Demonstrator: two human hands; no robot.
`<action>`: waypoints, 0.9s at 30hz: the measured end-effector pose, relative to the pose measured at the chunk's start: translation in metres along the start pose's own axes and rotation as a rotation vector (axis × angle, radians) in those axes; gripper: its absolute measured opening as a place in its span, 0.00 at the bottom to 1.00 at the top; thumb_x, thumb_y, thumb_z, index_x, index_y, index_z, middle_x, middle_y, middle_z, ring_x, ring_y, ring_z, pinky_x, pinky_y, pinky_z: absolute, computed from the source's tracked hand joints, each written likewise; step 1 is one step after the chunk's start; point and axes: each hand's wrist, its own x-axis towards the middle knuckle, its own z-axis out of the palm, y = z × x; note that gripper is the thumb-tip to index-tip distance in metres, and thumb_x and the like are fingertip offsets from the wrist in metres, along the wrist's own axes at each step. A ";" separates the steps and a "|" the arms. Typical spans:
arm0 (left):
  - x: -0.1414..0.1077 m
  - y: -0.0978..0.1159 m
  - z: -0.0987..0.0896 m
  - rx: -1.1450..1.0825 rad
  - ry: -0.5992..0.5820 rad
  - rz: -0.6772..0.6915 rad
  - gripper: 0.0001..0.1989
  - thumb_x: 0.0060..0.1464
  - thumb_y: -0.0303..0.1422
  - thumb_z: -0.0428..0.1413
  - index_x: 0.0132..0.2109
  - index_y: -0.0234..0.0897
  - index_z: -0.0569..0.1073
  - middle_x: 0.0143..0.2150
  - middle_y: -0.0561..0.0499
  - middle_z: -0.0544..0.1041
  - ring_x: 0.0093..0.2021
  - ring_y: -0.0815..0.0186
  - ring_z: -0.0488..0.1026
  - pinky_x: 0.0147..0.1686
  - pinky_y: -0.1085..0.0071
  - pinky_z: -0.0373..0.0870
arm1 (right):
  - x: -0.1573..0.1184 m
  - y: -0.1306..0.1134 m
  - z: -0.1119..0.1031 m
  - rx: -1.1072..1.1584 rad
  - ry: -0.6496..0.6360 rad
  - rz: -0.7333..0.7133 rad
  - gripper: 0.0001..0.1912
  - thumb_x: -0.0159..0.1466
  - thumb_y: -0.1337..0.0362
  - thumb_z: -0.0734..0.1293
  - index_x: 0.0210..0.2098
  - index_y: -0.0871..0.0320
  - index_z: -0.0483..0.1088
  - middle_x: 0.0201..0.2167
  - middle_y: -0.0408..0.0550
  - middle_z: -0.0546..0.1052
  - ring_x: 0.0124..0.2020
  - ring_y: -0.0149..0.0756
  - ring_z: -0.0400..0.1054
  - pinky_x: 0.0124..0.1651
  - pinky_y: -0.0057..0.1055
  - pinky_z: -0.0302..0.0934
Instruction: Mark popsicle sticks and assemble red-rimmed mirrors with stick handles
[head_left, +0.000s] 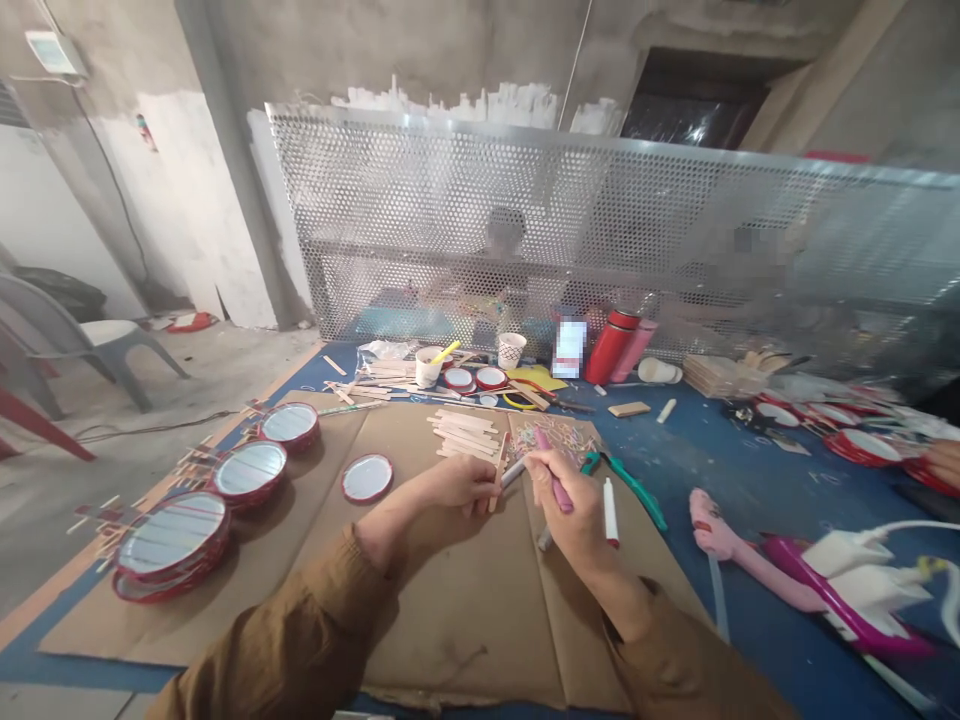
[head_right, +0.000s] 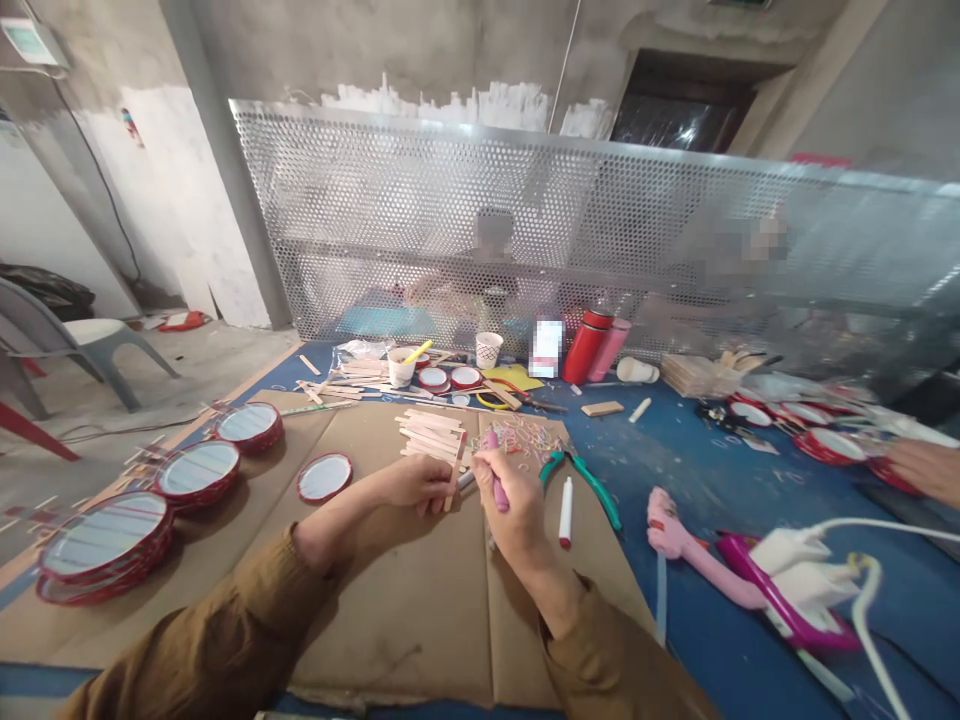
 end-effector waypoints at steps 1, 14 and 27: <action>0.001 -0.001 0.000 0.008 0.001 0.008 0.10 0.55 0.33 0.47 0.32 0.34 0.70 0.23 0.55 0.69 0.19 0.75 0.64 0.22 0.78 0.60 | 0.001 0.001 0.000 -0.039 0.022 -0.015 0.13 0.66 0.60 0.59 0.29 0.56 0.69 0.14 0.38 0.65 0.17 0.27 0.60 0.25 0.24 0.57; 0.004 -0.008 -0.004 0.012 -0.043 0.022 0.11 0.56 0.35 0.47 0.33 0.33 0.68 0.24 0.54 0.71 0.19 0.75 0.65 0.22 0.77 0.62 | 0.009 0.014 0.002 -0.255 0.092 -0.144 0.15 0.66 0.59 0.59 0.25 0.56 0.68 0.13 0.38 0.62 0.17 0.28 0.57 0.26 0.25 0.54; 0.003 -0.006 -0.002 -0.096 -0.030 0.064 0.03 0.48 0.26 0.52 0.33 0.34 0.66 0.23 0.58 0.68 0.21 0.75 0.66 0.22 0.79 0.63 | 0.022 0.037 -0.009 0.387 0.137 0.189 0.22 0.65 0.47 0.57 0.40 0.59 0.70 0.16 0.38 0.67 0.15 0.26 0.60 0.20 0.24 0.56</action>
